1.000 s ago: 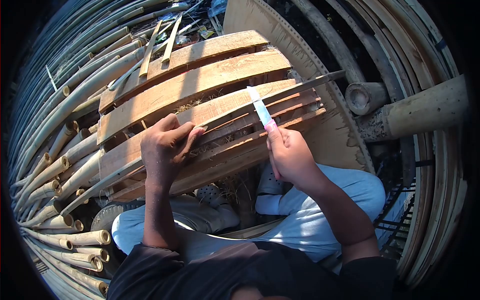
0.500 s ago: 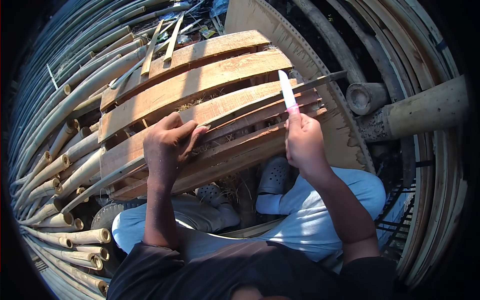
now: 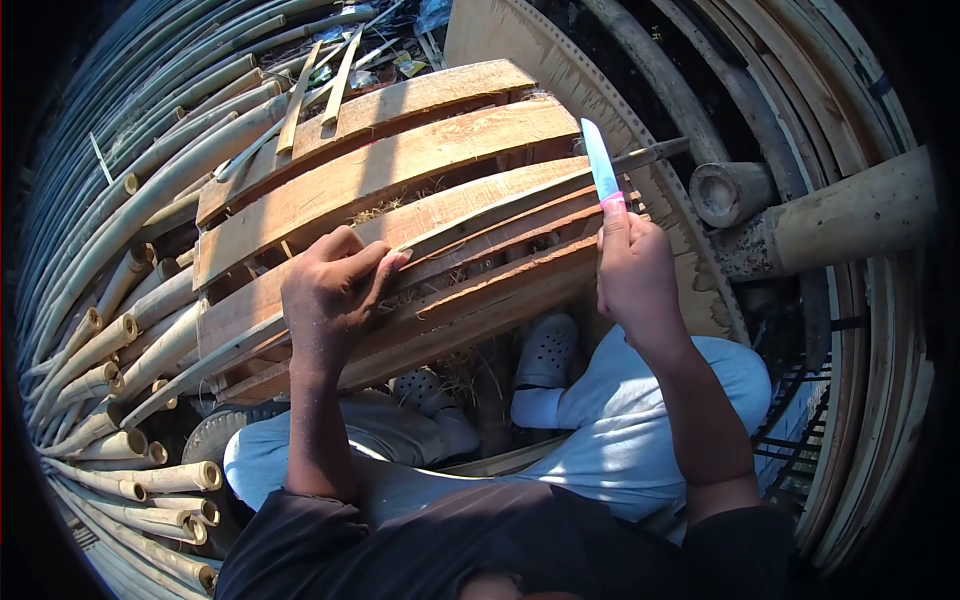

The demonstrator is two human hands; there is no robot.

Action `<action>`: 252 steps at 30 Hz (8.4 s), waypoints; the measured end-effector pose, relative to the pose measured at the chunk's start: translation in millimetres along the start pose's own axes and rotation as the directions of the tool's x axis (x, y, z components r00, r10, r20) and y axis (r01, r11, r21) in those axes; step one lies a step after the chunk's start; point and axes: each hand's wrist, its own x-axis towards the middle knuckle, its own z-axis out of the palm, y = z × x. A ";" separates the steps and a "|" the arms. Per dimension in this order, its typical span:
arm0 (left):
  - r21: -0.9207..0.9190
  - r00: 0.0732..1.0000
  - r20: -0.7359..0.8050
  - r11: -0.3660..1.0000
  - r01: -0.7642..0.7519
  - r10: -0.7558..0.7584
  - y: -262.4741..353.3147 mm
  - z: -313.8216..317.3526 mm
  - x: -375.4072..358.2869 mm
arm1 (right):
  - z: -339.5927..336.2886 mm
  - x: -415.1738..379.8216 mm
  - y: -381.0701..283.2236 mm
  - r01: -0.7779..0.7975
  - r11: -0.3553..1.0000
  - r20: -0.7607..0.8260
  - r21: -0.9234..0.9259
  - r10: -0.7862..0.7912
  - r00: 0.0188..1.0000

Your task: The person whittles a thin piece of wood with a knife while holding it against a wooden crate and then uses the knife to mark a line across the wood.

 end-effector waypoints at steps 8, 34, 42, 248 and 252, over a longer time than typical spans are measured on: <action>-0.041 0.999 0.002 0.998 -0.037 0.037 0.2 -1.0 0.3 | -28.1 -1.1 -16.7 -0.062 0.991 0.178 -0.118 0.083 0.981; 0.073 1.000 0.000 0.997 -0.029 0.029 2.3 2.0 -3.6 | -17.3 40.6 38.7 0.096 0.806 -0.099 -0.585 -0.189 0.977; -0.035 0.999 0.017 0.998 0.051 -0.051 5.4 0.5 -3.0 | -11.6 36.9 45.7 0.134 0.835 -0.169 -0.534 -0.261 0.951; -0.016 0.990 0.002 0.990 0.142 -0.142 5.2 -0.3 -3.1 | 0.3 9.5 -10.1 0.066 0.713 -0.022 -0.699 -0.113 0.993; -0.033 0.993 0.017 0.992 0.119 -0.118 4.4 -3.0 -2.8 | 42.7 -20.4 2.7 0.124 0.578 0.108 -0.807 -0.063 0.992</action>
